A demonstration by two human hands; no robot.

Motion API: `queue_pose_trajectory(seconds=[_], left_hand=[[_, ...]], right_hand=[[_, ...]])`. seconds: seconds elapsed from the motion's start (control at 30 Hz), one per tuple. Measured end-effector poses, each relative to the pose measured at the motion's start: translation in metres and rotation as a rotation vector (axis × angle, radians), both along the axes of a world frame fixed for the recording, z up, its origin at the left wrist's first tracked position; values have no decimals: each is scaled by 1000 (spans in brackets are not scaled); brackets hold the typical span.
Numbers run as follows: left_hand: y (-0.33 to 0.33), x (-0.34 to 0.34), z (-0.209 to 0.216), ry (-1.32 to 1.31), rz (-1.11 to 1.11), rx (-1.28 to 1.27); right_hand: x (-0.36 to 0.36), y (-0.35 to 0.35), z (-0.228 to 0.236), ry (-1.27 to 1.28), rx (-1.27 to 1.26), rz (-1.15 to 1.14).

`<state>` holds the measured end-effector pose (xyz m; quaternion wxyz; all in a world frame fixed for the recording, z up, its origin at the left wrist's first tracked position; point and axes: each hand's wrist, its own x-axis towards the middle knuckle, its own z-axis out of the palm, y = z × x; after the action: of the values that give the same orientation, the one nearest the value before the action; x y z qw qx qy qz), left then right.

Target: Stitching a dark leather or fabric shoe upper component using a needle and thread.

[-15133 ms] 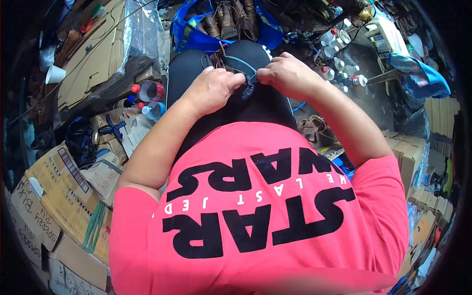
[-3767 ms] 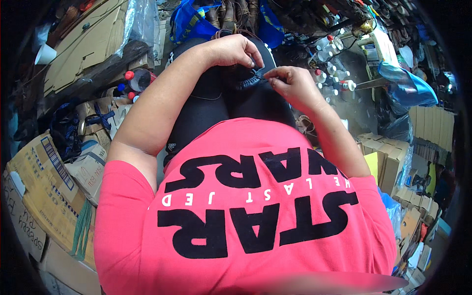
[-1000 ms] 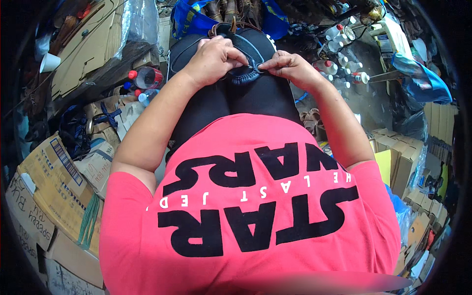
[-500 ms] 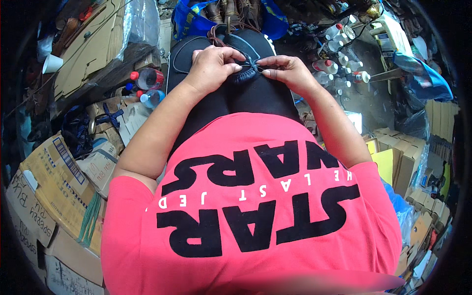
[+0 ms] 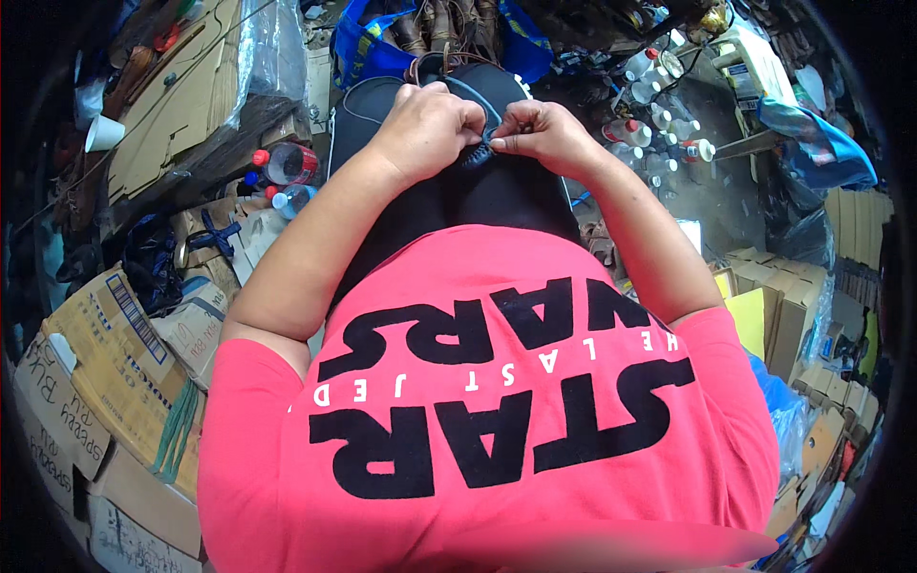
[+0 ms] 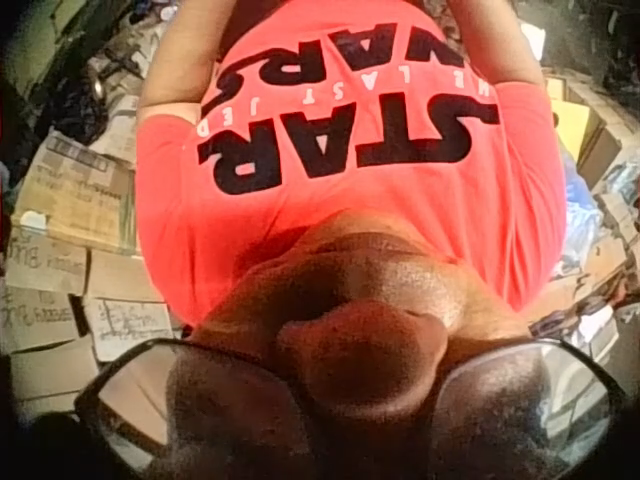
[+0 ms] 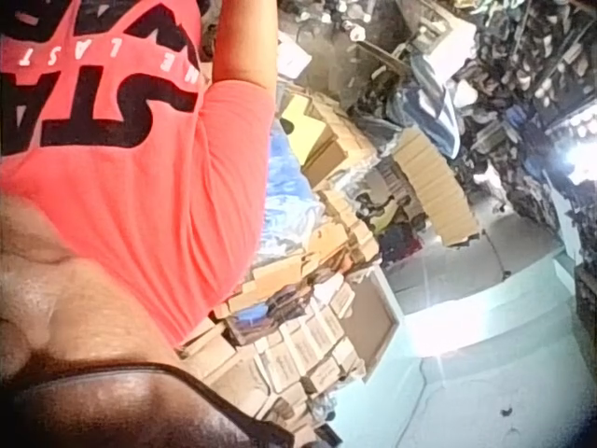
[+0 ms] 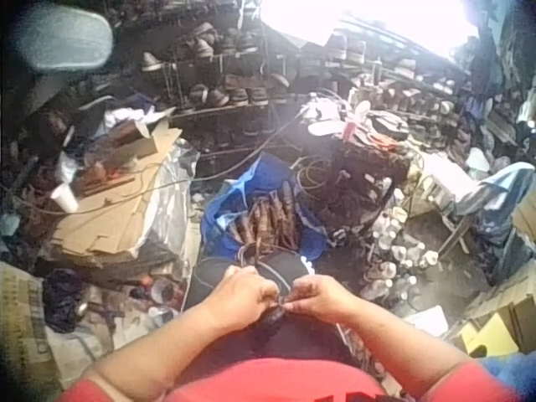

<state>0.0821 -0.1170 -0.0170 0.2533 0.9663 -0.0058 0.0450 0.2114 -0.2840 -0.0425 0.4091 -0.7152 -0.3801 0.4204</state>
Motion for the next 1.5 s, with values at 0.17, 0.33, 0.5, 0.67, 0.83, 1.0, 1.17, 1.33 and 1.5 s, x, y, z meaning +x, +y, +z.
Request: queue_pose_trajectory(seconds=[0.17,0.33,0.5,0.67,0.83,1.0,1.17,1.33,1.5], left_hand=[[13,-11,6,43,9,27],[9,-7,10,256,68,-231],[8,-2,2,246,63,-254],[9,0,0,145,-130,-89],[6,6,1,140,-171,-21],[13,1,1,178,-155,4],[17,-2,-2,99,-190,10],[23,-16,2,139,-202,10],[57,-54,3,101,-113,243]], right_hand=[[9,-17,6,271,59,-124],[8,-23,-13,189,173,-139],[4,-42,0,-40,39,-93],[7,-54,28,160,174,-130],[46,-31,3,-617,-65,-142],[19,-19,54,-670,-1,10],[-20,7,55,-1037,-190,420],[-19,3,45,-1037,-82,413],[3,-25,25,-1093,-72,360]])
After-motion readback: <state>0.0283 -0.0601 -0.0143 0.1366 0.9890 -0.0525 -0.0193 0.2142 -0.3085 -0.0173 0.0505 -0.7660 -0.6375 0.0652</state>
